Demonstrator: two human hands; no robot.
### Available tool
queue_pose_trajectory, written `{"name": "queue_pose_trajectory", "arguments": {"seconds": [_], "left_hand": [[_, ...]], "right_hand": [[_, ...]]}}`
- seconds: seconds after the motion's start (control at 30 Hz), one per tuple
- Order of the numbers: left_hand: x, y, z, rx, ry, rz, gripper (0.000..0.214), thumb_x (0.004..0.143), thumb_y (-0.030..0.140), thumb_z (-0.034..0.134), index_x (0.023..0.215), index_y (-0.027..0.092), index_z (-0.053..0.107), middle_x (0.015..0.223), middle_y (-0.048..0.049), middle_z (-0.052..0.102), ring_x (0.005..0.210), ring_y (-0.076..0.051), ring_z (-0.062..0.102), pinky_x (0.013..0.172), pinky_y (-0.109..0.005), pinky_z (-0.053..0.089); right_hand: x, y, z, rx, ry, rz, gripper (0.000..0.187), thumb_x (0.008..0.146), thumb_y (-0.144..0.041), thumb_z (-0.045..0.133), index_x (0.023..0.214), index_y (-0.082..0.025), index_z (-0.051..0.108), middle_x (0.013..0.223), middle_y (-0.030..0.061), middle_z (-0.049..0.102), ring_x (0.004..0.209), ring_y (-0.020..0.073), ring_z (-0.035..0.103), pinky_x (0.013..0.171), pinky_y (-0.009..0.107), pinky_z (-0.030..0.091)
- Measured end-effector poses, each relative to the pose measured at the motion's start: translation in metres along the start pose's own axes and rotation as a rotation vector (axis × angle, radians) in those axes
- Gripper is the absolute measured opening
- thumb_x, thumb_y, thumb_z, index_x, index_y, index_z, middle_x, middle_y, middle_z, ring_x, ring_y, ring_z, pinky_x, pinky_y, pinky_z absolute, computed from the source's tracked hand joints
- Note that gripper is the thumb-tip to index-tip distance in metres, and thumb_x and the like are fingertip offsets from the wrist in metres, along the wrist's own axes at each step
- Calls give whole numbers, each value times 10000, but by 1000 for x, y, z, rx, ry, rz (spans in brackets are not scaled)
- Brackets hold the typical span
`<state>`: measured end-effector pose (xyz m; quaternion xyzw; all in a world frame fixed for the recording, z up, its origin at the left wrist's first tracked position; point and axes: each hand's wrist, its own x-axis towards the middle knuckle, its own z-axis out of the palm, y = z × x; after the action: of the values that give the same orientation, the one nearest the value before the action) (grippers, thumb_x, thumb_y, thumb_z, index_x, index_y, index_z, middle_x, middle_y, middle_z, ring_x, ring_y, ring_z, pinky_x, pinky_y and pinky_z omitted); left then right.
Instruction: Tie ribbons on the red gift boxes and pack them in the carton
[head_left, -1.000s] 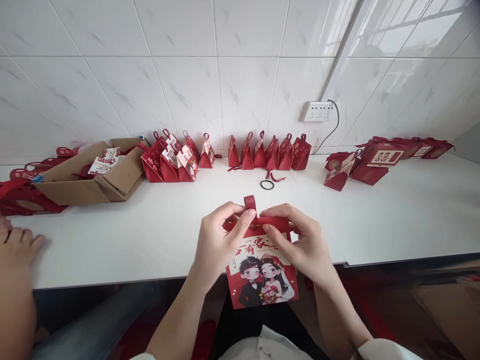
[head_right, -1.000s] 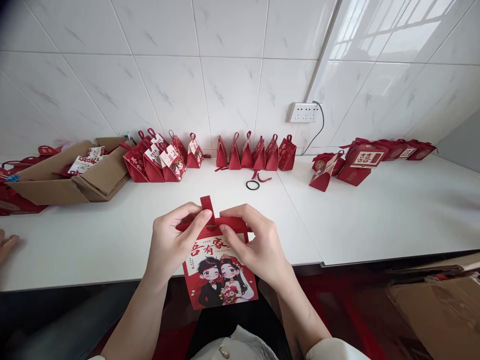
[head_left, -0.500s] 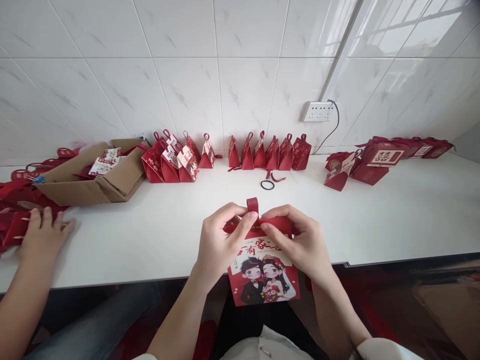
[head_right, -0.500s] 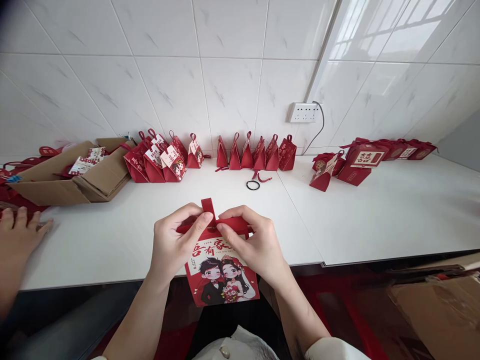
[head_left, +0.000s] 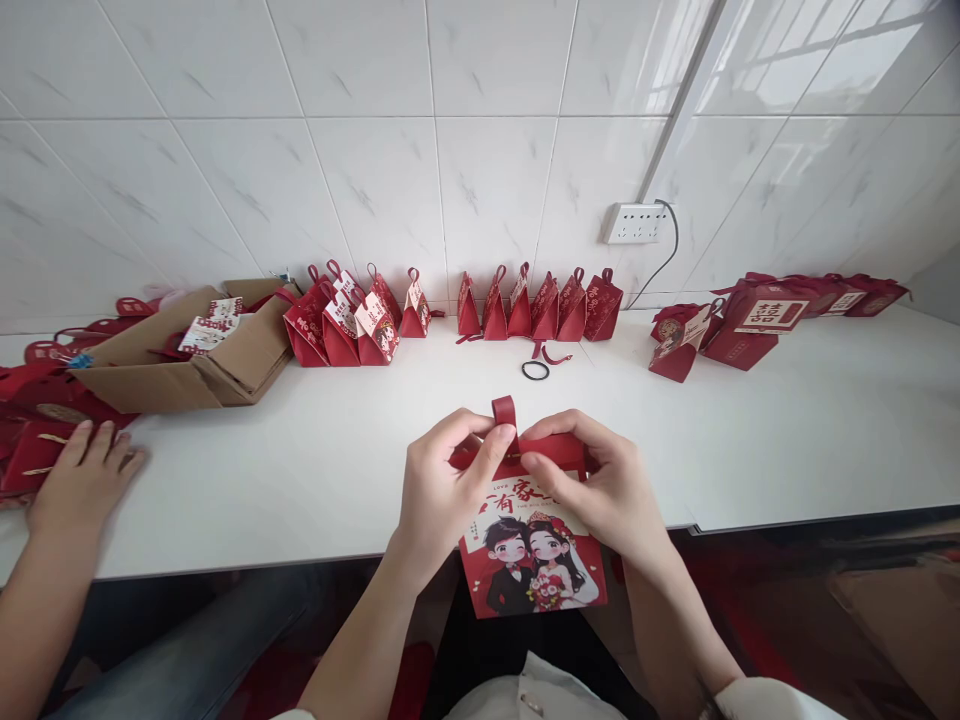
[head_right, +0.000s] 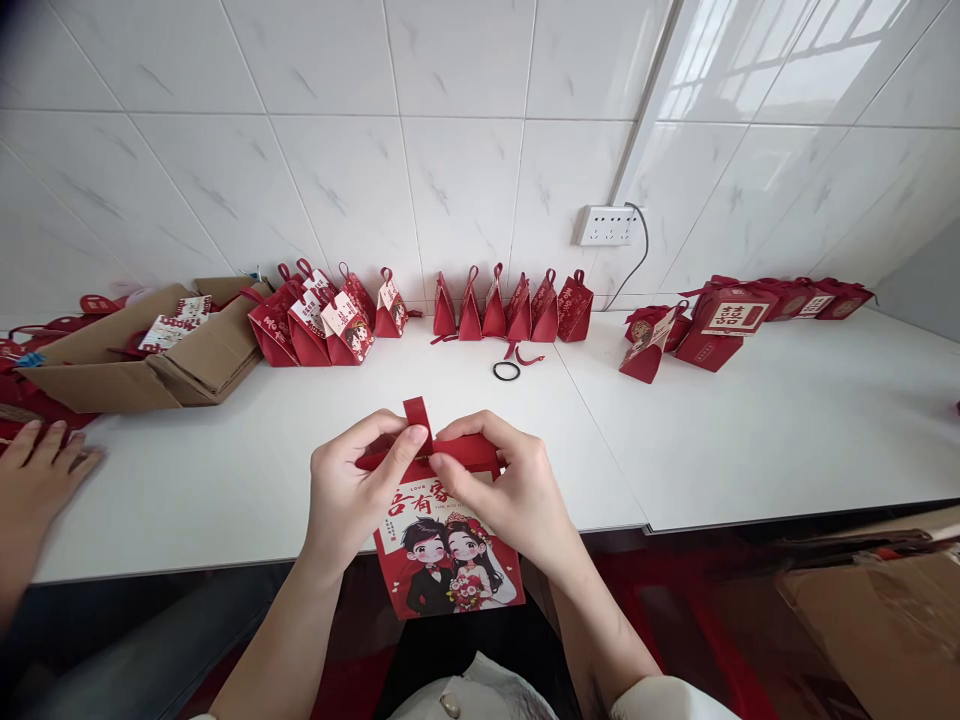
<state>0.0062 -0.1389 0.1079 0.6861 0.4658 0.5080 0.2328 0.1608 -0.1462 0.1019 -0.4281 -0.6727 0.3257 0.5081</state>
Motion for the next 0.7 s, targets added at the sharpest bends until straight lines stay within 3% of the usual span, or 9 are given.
{"name": "queue_pose_trajectory", "arguments": {"seconds": [0.3,0.53,0.7], "left_hand": [[-3,-6,6,-9,69,83,182,859,230,576,686,173,588,612,45,594,550,-61,516,537,-164,411],[-4,-4,6,11,80,126,173,857,203,576,688,165,581,612,48,588,544,-45,508,524,-147,399],[-6,-4,8,22,75,118,182,858,204,572,681,163,580,610,44,580,545,-47,507,531,-148,403]], "right_hand": [[0,-5,3,-16,22,100,22,806,-207,601,820,-200,617,660,-36,635,497,75,544,426,156,438],[-2,-5,4,34,7,113,113,772,-262,680,805,-203,589,690,-39,654,577,84,600,502,149,475],[-2,-4,3,74,-13,176,105,794,-279,661,794,-193,602,666,-38,642,529,69,560,460,145,439]]}}
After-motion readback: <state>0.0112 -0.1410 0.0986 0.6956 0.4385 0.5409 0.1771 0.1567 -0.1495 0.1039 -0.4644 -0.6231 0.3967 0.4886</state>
